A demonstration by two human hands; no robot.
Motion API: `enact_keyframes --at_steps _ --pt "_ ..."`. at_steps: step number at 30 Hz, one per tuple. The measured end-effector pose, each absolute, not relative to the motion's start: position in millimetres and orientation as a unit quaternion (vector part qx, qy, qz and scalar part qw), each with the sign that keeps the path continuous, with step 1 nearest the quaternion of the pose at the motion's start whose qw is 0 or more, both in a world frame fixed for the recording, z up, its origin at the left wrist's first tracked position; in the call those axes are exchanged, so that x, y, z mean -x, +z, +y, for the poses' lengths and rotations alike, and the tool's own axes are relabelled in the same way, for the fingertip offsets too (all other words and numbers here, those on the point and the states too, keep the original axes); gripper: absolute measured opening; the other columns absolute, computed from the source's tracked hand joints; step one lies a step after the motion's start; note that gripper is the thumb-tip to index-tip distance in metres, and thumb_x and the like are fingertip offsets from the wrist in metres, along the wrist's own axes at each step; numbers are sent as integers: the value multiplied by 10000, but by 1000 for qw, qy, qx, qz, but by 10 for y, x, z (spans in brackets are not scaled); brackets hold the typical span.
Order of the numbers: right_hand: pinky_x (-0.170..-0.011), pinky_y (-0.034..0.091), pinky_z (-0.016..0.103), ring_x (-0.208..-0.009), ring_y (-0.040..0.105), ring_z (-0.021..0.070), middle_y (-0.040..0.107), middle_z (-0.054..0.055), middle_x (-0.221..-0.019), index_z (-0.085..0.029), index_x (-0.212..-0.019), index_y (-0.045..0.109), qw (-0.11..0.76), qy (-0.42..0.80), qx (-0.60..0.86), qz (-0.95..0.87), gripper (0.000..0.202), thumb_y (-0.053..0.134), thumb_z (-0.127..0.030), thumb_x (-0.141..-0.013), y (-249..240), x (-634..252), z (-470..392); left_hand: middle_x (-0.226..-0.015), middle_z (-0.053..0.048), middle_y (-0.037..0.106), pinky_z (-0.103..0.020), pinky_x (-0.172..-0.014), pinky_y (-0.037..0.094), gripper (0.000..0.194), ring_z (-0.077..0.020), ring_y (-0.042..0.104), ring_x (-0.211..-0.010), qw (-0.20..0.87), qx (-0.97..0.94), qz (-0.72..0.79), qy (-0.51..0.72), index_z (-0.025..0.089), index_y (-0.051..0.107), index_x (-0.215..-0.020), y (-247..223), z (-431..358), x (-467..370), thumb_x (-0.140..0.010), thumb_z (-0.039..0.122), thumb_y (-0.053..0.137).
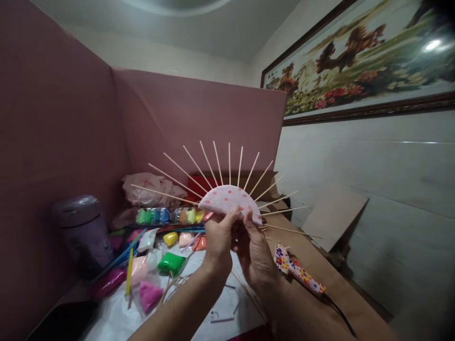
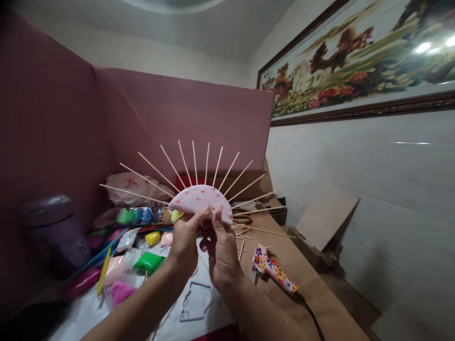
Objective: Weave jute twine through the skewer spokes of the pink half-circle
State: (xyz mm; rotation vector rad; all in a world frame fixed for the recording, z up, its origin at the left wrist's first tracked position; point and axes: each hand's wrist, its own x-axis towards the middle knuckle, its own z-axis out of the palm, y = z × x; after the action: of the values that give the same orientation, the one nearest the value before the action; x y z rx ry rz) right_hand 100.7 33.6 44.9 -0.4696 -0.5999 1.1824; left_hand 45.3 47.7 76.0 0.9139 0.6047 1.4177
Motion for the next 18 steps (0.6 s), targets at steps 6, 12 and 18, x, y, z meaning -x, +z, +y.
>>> enact_keyframes --at_steps 6,12,18 --pt "-482 428 198 -553 543 95 647 -19 -720 -190 -901 640 762 560 206 -252 218 614 -361 -769 446 -1063 338 -744 -43 678 -241 -610 437 173 -166 592 -676 532 -496 244 641 153 684 -771 716 475 -487 -679 299 683" --pt "-495 448 154 -570 553 65 634 -50 -703 -203 -893 619 788 553 152 -223 148 624 -288 -772 476 -1180 253 -642 -16 624 -229 -627 381 109 -155 530 -630 410 -544 260 684 189 678 -669 742 413 -430 -684 296 691" --pt "-329 309 123 -380 386 29 484 -81 -516 -170 -780 570 756 613 122 -195 142 620 -302 -768 502 -1217 249 -690 -15 587 -242 -692 357 62 -164 487 -692 362 -560 241 705 218 674 -690 736 365 -391 -666 260 714"
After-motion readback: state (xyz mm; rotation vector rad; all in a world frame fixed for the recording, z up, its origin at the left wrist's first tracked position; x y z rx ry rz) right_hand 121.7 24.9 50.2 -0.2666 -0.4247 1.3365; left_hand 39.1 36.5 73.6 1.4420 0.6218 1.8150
